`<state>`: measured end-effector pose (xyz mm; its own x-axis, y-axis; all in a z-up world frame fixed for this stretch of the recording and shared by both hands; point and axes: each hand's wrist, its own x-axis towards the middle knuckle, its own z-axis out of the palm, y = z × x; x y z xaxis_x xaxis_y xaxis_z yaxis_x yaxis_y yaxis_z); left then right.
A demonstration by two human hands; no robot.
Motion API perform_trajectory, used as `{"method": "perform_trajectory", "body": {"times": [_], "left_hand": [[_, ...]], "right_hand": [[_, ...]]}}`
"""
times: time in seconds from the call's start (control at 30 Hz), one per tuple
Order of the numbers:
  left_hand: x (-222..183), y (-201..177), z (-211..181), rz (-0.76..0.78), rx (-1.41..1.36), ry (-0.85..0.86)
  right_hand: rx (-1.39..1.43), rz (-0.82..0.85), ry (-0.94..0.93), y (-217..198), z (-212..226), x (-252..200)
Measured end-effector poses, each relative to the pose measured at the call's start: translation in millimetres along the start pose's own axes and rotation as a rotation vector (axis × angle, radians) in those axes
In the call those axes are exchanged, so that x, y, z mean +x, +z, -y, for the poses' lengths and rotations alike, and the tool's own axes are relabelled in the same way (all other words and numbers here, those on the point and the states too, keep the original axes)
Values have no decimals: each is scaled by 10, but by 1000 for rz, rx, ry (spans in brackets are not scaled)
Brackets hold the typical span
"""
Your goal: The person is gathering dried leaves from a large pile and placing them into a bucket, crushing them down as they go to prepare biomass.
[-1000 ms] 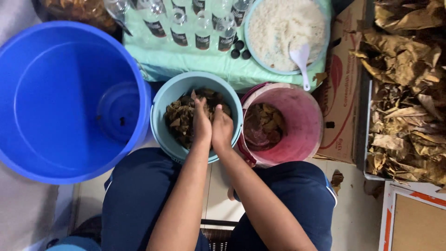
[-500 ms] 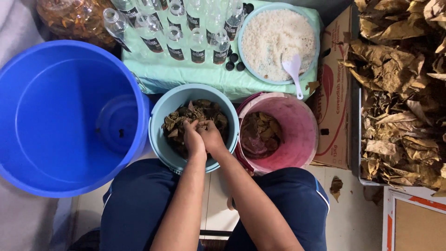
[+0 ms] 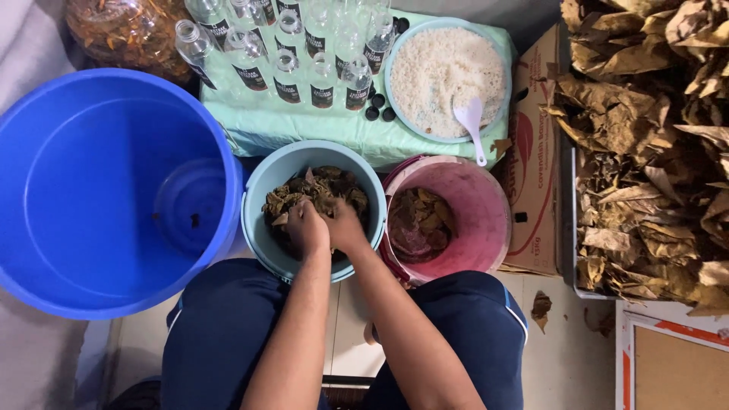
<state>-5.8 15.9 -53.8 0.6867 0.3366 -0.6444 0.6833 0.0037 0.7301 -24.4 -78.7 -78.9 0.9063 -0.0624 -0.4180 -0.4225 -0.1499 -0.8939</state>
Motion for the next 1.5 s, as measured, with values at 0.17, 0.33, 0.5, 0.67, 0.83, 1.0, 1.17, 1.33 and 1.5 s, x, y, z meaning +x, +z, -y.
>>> {"method": "perform_trajectory", "body": {"times": [0.17,0.33,0.5,0.67,0.83,1.0,1.17,1.33,1.5], "left_hand": [[208,5,291,56,170,39],[263,262,411,164,294,78],[-460,515,-166,439,177,59],[-524,1179,-348,526,130,91],[-1003,1847,-836,649,163,157],[-1319,2520,-1228,914,174,278],[-1685,2790,-1509,960,252,316],[-1748,3008,-1346,1010,224,335],[-1970,2823,-1370,1022,212,247]], "right_hand": [[-323,-329,63,-617,413,8],[-485,-563,84,-1985,932,-443],[-913,-922,-159,-3264,941,-943],[-1189,-976,-213,-3967,986,-1056],[-1356,-710,80,-4248,1261,-909],[-1562,-809,-135,-4628,797,-740],[-1611,-889,-284,-4471,920,-1031],[-1606,-959,-449,-4483,861,-1220],[-1487,-1053,-500,-4097,1211,-1612]]}}
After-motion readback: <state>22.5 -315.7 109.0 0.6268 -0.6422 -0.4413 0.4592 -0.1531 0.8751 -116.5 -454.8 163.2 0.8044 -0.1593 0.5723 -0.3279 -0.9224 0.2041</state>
